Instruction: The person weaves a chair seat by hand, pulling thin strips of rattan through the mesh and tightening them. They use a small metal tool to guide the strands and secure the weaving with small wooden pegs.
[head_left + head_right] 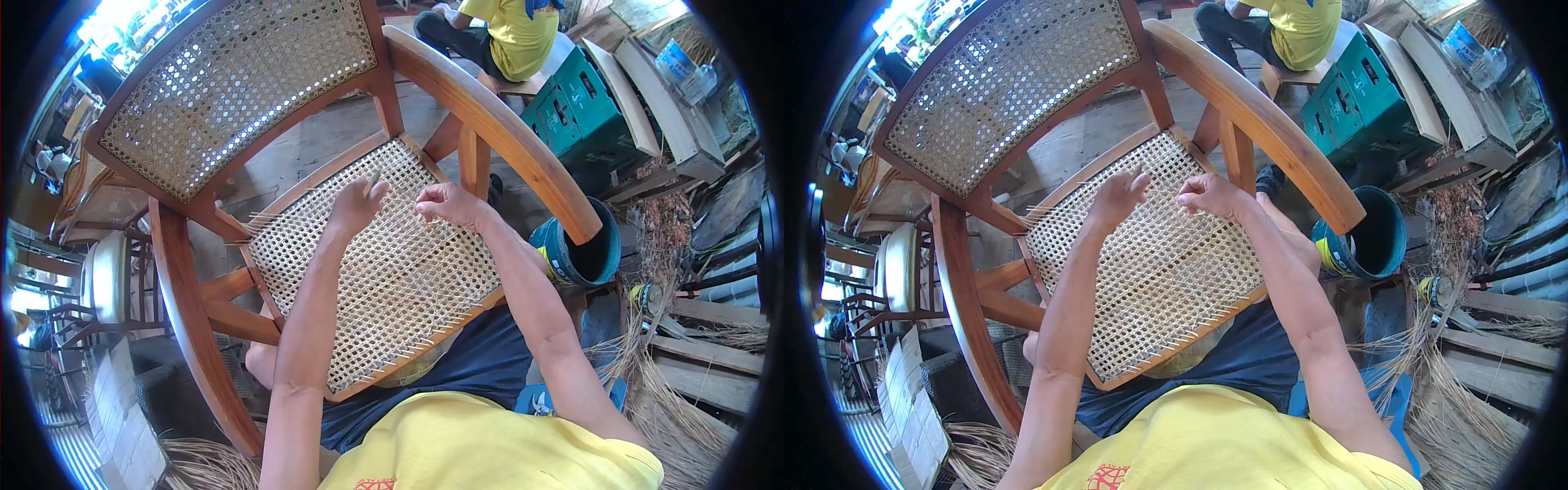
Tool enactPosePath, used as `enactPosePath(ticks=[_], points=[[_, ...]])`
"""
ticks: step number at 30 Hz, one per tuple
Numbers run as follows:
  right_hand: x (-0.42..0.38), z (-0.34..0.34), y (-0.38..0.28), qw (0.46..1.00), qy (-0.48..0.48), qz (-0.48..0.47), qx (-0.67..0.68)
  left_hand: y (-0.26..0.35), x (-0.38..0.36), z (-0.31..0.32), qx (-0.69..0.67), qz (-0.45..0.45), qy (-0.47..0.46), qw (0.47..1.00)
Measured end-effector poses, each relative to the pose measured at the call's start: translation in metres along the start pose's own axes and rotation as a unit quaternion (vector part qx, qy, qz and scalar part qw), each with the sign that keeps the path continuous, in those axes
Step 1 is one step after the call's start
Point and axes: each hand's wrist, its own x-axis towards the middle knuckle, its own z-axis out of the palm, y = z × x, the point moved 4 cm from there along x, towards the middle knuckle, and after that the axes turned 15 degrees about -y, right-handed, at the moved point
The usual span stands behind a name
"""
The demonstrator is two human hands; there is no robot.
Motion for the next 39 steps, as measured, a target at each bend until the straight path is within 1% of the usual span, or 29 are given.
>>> enactPosePath(ticks=[1, 3, 4, 6, 7, 9, 10, 12, 14, 15, 16, 18, 19, 20, 21, 22, 24, 25, 27, 28, 30, 31, 32, 33, 35, 36, 37, 38, 39], points=[[-0.001, 0.0, -0.002, 1.0, 0.0, -0.001, 0.001, -0.004, 0.001, 0.002, 0.001, 0.0, 0.0, 1.0], [-0.004, -0.003, -0.008, 0.999, 0.03, -0.004, 0.023, -0.015, 0.004, 0.013, 0.033, -0.064, -0.08, 0.994], [-0.002, -0.006, -0.004, 0.999, 0.031, -0.004, 0.024, -0.015, 0.003, 0.013, 0.034, -0.064, -0.08, 0.994], [0.0, -0.012, 0.008, 0.997, 0.032, 0.051, 0.054, -0.015, 0.0, 0.025, 0.029, -0.09, -0.183, 0.979], [-0.004, -0.01, 0.003, 0.997, 0.033, 0.051, 0.054, -0.014, 0.001, 0.027, 0.029, -0.088, -0.183, 0.979], [-0.012, -0.003, -0.002, 0.991, 0.039, 0.111, 0.066, -0.011, 0.0, 0.031, 0.088, -0.078, -0.205, 0.972], [-0.008, -0.004, 0.005, 0.991, 0.039, 0.111, 0.066, -0.01, 0.0, 0.034, 0.117, -0.072, -0.216, 0.967], [0.002, -0.009, 0.024, 0.994, 0.034, 0.101, 0.027, -0.015, 0.007, 0.04, 0.112, -0.07, -0.206, 0.97], [0.001, -0.007, 0.021, 0.993, 0.025, 0.111, 0.005, -0.021, 0.016, 0.045, 0.167, -0.074, -0.228, 0.956], [0.002, -0.006, 0.02, 0.993, 0.014, 0.12, -0.016, -0.024, 0.019, 0.049, 0.166, -0.074, -0.228, 0.956], [0.001, -0.004, 0.013, 0.992, 0.014, 0.121, -0.016, -0.015, 0.013, 0.048, 0.153, -0.072, -0.228, 0.959], [-0.004, -0.002, 0.002, 0.981, 0.028, 0.186, -0.051, -0.001, 0.004, 0.05, 0.14, -0.069, -0.226, 0.961], [-0.003, -0.006, 0.002, 0.981, 0.029, 0.187, -0.052, 0.005, 0.0, 0.053, 0.145, -0.047, -0.231, 0.961], [-0.003, -0.01, 0.005, 0.976, 0.042, 0.209, -0.041, 0.009, -0.005, 0.058, 0.151, -0.025, -0.236, 0.96], [-0.004, -0.012, 0.008, 0.971, 0.053, 0.231, -0.029, 0.009, -0.008, 0.069, 0.192, 0.032, -0.193, 0.962], [-0.003, -0.012, 0.011, 0.971, 0.053, 0.231, -0.03, 0.012, -0.016, 0.073, 0.192, 0.032, -0.192, 0.962], [-0.001, -0.012, 0.012, 0.986, 0.048, 0.153, -0.035, 0.021, -0.032, 0.078, 0.21, 0.047, -0.194, 0.957], [0.0, -0.012, 0.018, 0.986, 0.047, 0.155, -0.035, 0.018, -0.038, 0.081, 0.185, 0.051, -0.196, 0.962], [0.004, -0.014, 0.025, 0.991, 0.064, 0.108, -0.049, 0.008, -0.044, 0.083, 0.175, 0.046, -0.187, 0.966], [0.004, -0.012, 0.025, 0.991, 0.063, 0.108, -0.048, 0.004, -0.046, 0.083, 0.168, 0.043, -0.177, 0.969], [0.003, -0.011, 0.019, 0.97, 0.096, 0.087, -0.205, -0.003, -0.045, 0.085, 0.149, 0.029, -0.178, 0.972], [0.002, -0.007, 0.017, 0.97, 0.095, 0.087, -0.206, -0.007, -0.044, 0.085, 0.135, 0.05, -0.175, 0.974], [0.001, -0.004, 0.014, 0.957, 0.113, 0.087, -0.251, -0.01, -0.043, 0.087, 0.121, 0.07, -0.172, 0.975], [-0.001, -0.003, 0.009, 0.942, 0.132, 0.087, -0.296, -0.013, -0.039, 0.088, 0.121, 0.07, -0.171, 0.975], [0.004, -0.003, 0.022, 0.94, 0.138, 0.096, -0.299, -0.013, -0.035, 0.076, 0.125, -0.051, -0.148, 0.98], [0.006, -0.004, 0.029, 0.937, 0.142, 0.105, -0.302, -0.012, -0.031, 0.074, 0.126, -0.051, -0.149, 0.98], [0.003, 0.0, 0.028, 0.937, 0.143, 0.105, -0.302, -0.013, -0.026, 0.069, 0.125, -0.06, -0.128, 0.982], [-0.001, 0.006, 0.024, 0.922, 0.173, 0.09, -0.335, -0.015, -0.021, 0.064, 0.122, -0.069, -0.105, 0.984], [-0.004, 0.01, 0.019, 0.904, 0.203, 0.073, -0.368, -0.019, -0.012, 0.064, 0.137, -0.042, -0.101, 0.985]])
